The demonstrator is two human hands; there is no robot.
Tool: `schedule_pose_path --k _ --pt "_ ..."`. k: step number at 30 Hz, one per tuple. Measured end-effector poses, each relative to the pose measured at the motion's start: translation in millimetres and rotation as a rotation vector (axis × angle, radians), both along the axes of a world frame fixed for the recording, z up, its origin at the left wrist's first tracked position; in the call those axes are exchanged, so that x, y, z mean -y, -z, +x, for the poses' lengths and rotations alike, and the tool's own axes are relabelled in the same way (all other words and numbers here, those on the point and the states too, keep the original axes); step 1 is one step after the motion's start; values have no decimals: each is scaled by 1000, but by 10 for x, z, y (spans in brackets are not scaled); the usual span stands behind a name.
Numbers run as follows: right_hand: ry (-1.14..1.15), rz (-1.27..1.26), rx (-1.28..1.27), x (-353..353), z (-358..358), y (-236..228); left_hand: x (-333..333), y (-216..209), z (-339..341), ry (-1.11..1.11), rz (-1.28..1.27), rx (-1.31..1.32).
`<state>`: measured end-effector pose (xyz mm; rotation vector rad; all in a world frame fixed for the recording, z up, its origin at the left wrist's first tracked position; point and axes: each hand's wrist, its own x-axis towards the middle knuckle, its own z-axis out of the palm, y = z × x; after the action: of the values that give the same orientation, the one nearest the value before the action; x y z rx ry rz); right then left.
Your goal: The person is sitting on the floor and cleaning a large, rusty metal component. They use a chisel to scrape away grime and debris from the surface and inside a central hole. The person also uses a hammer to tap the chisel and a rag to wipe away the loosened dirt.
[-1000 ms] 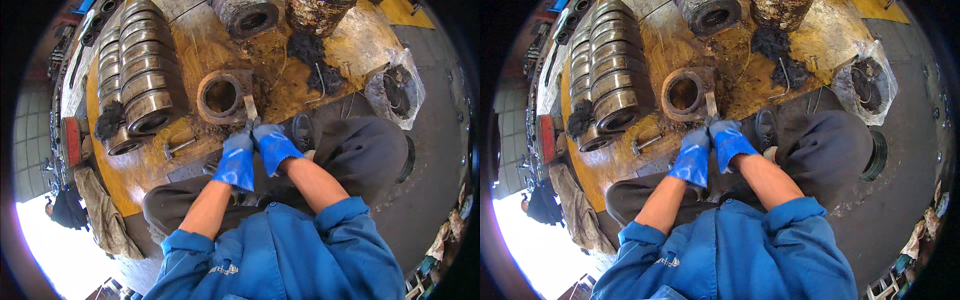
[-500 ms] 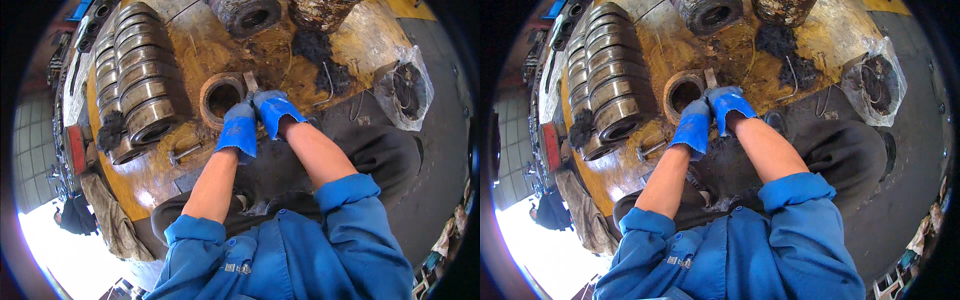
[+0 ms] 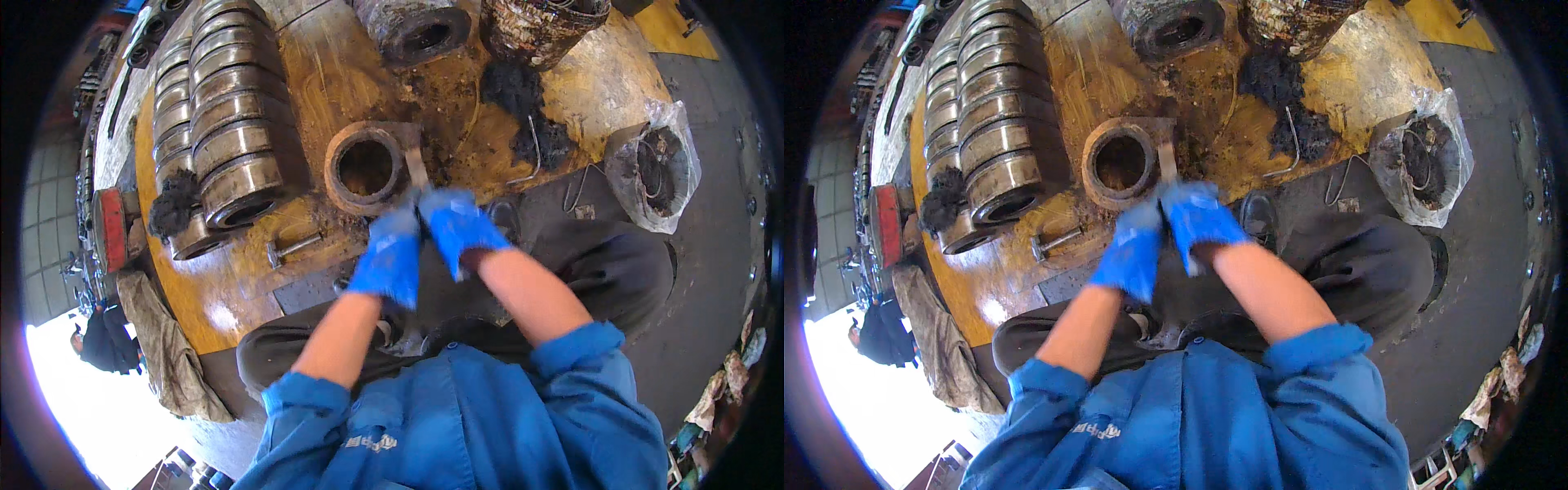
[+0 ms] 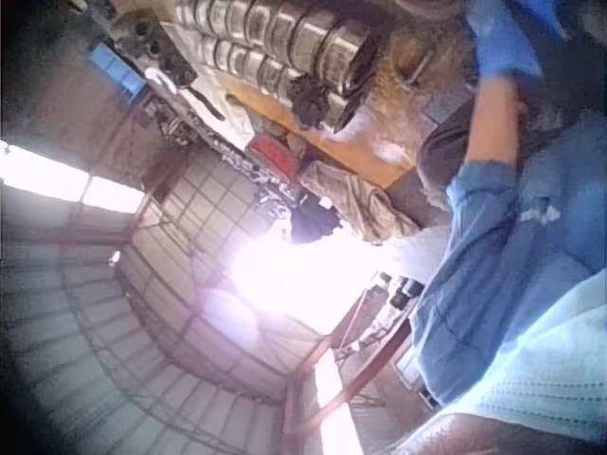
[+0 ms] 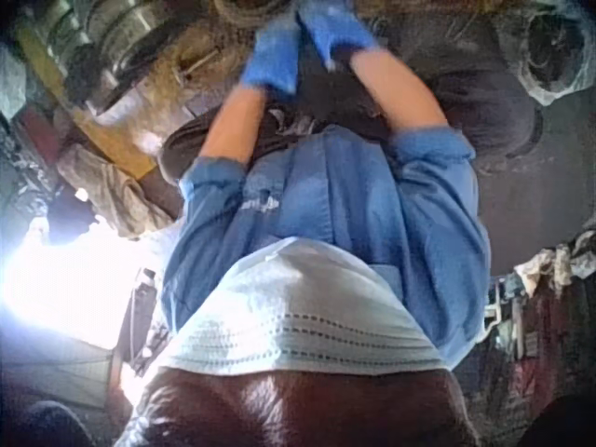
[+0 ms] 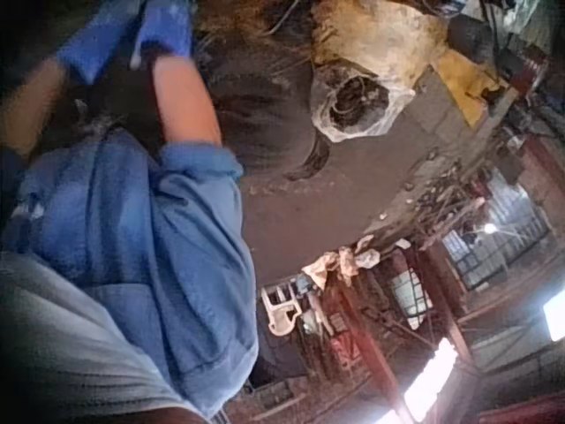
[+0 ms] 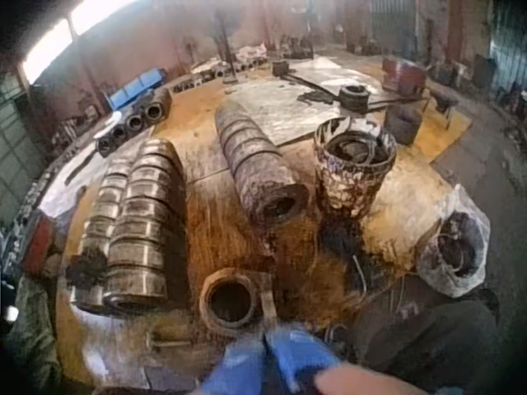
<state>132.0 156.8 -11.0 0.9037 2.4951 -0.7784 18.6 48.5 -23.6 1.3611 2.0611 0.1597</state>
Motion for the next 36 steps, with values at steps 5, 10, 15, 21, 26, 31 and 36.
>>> schedule_pose_path --k 5,10,15,21,26,31,36 --pt "-100 -194 118 81 275 -354 30 -331 446 -122 -430 -29" --pt "-74 -96 210 -309 36 -332 -281 -108 360 -182 -165 -64" --pt "19 -213 318 -82 178 -241 -81 -270 577 -132 -323 22" --pt "165 -148 201 -234 12 -320 -330 -329 448 -230 -265 -116" --pt "203 -237 203 501 310 -3 396 -348 706 -208 -400 -72" --pt "-50 -274 234 775 333 13 664 -339 688 -128 -332 -207" --pt "66 -276 175 1168 501 237 956 -147 814 2 36 -601"
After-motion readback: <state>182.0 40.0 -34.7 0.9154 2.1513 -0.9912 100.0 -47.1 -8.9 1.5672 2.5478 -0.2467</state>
